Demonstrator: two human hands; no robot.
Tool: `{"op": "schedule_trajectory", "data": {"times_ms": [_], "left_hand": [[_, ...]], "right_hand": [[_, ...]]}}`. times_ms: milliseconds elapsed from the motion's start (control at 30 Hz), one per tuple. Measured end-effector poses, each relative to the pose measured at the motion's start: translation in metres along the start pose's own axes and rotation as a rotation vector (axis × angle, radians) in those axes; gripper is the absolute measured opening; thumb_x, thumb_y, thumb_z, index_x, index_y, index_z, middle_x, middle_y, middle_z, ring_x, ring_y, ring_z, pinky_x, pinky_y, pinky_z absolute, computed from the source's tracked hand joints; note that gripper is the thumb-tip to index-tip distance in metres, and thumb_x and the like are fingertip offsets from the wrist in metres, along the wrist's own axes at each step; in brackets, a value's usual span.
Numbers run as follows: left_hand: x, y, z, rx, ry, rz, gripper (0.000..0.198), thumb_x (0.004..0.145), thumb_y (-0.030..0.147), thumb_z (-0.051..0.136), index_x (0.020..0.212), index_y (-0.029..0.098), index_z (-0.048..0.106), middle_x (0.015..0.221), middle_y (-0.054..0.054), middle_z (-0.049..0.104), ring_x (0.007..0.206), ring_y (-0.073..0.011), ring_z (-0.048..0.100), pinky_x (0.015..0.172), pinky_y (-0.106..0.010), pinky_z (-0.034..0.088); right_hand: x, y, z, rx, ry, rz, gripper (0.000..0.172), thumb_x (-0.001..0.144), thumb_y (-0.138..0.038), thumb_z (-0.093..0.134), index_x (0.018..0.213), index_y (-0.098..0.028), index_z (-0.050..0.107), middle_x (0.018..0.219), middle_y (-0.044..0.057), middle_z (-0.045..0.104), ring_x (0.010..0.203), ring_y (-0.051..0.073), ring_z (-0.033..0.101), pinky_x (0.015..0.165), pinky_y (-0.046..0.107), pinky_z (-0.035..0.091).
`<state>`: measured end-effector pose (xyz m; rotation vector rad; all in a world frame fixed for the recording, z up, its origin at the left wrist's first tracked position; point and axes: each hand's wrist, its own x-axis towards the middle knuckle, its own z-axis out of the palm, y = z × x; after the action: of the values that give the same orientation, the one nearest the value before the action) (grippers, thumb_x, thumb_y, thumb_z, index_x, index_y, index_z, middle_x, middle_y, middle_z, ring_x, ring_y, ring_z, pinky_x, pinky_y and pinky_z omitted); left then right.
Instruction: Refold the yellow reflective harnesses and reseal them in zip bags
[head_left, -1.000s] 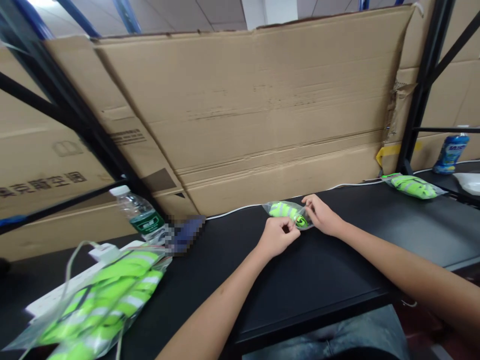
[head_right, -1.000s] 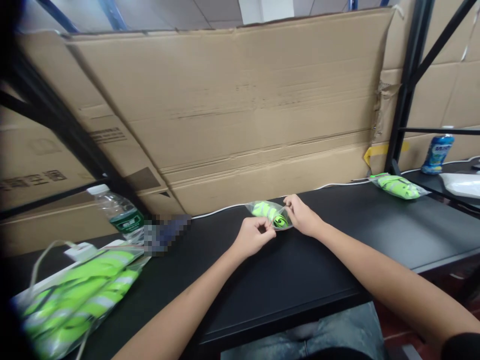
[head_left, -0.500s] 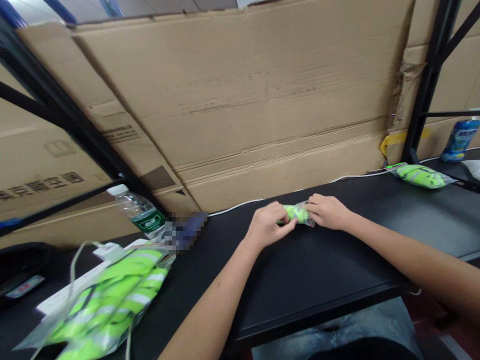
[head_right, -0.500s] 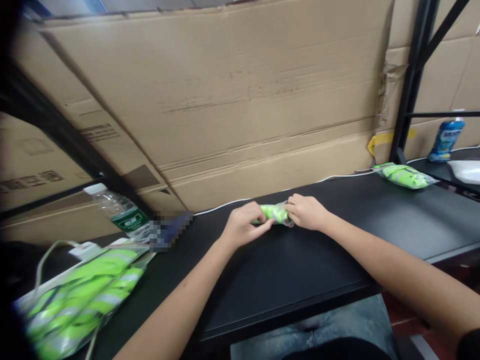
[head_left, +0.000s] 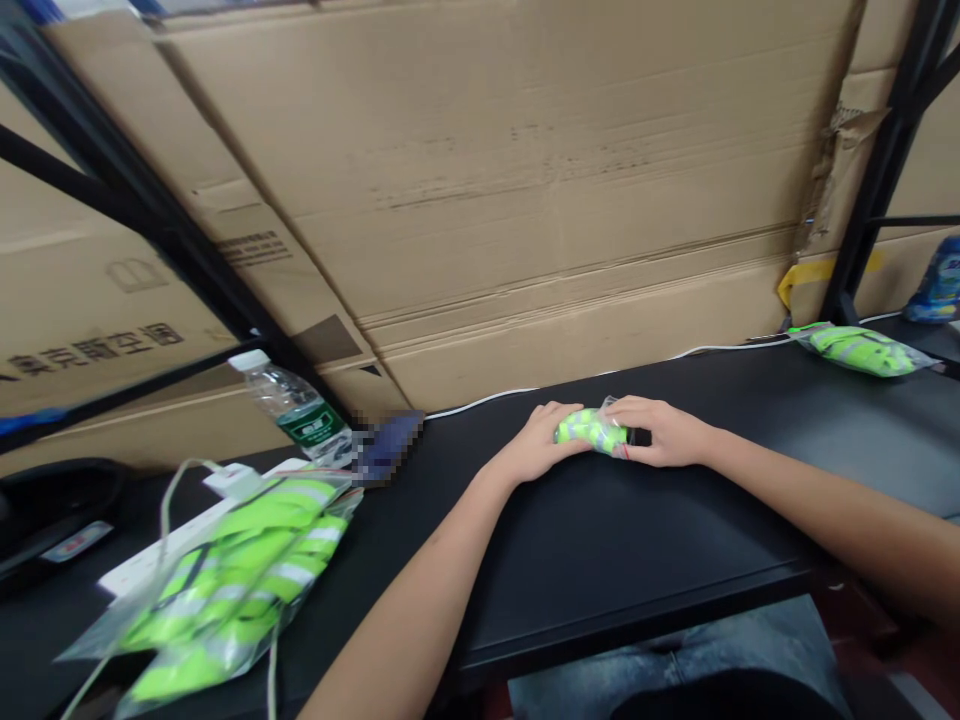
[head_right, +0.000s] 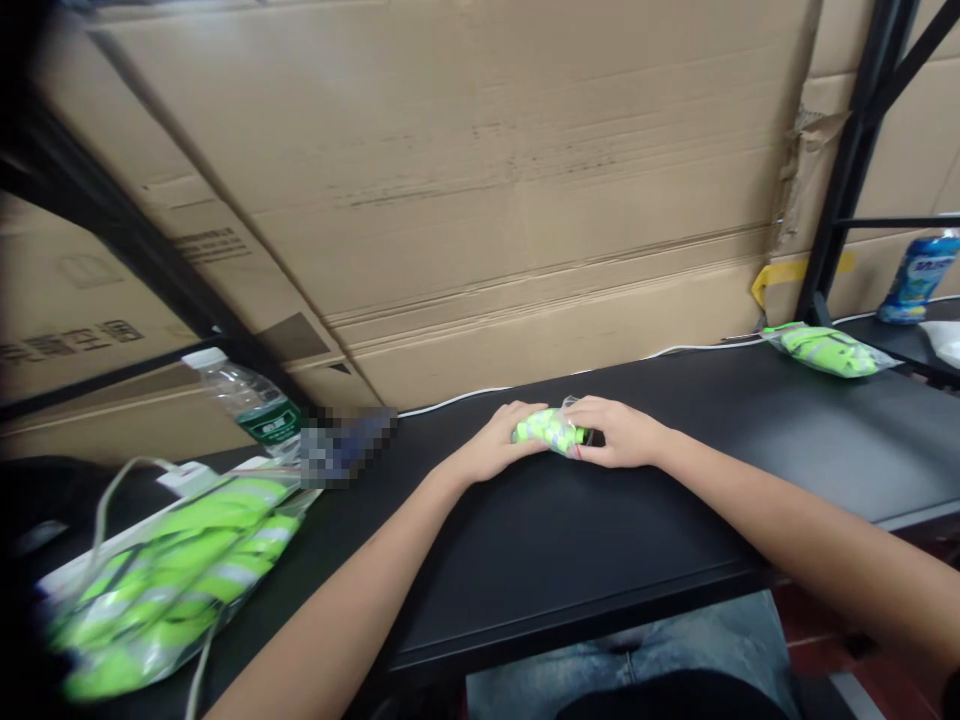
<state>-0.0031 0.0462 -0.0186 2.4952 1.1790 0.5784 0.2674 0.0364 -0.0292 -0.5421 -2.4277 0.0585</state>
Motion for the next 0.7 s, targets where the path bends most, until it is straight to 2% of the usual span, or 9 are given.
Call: {"op": "schedule_trajectory", "data": {"times_ms": [67,167,267,467,567,700], "left_hand": [[0.000,0.005,0.000,-0.015,-0.014,-0.009,0.055,0.090,0.051,0.061,0.137,0.025,0.057,0.124,-0.008,0.061,0.116,-0.0294,0.051,0.108,-0.048,0.039],[0.000,0.012,0.001,-0.029,-0.020,-0.022,0.041,0.094,0.036,0.048,0.132,0.025,0.060,0.120,-0.007,0.062,0.114,-0.0276,0.052,0.106,-0.046,0.040],[0.001,0.016,0.004,-0.039,-0.007,-0.018,0.041,0.093,0.028,0.040,0.127,0.023,0.061,0.119,-0.007,0.063,0.114,-0.0264,0.052,0.107,-0.044,0.039],[0.002,0.018,0.014,-0.062,0.096,-0.011,0.041,0.093,0.034,0.048,0.129,0.018,0.059,0.123,-0.010,0.062,0.117,-0.0284,0.052,0.110,-0.046,0.037],[0.002,0.019,0.019,-0.076,0.137,0.003,0.040,0.092,0.035,0.053,0.129,0.019,0.060,0.120,-0.009,0.062,0.116,-0.0273,0.053,0.109,-0.045,0.039],[0.003,0.023,0.024,-0.091,0.198,0.031,0.038,0.093,0.034,0.055,0.127,0.019,0.061,0.115,-0.009,0.063,0.113,-0.0258,0.055,0.106,-0.043,0.042]], "right_hand": [[0.001,-0.003,-0.002,0.033,0.009,-0.006,0.038,0.093,-0.037,0.063,0.127,-0.021,0.067,0.120,0.009,0.073,0.120,0.025,0.063,0.106,0.046,0.051],[0.002,-0.007,-0.002,0.055,0.024,0.004,0.031,0.093,-0.035,0.061,0.120,-0.020,0.069,0.111,0.010,0.073,0.113,0.025,0.065,0.098,0.044,0.055],[0.002,-0.008,0.001,0.046,0.048,0.039,0.026,0.093,-0.029,0.058,0.115,-0.020,0.069,0.111,0.013,0.070,0.109,0.026,0.064,0.093,0.044,0.056],[0.000,-0.003,0.006,0.015,0.040,0.132,0.027,0.089,-0.024,0.054,0.110,-0.022,0.071,0.109,0.013,0.068,0.106,0.028,0.064,0.093,0.047,0.056],[-0.002,0.002,0.008,0.009,0.006,0.193,0.030,0.093,-0.032,0.051,0.115,-0.021,0.069,0.117,0.014,0.067,0.111,0.030,0.064,0.097,0.051,0.054],[-0.004,0.009,0.010,-0.033,-0.083,0.308,0.042,0.099,-0.046,0.041,0.122,-0.018,0.063,0.124,0.018,0.066,0.120,0.035,0.060,0.101,0.053,0.050]]}}
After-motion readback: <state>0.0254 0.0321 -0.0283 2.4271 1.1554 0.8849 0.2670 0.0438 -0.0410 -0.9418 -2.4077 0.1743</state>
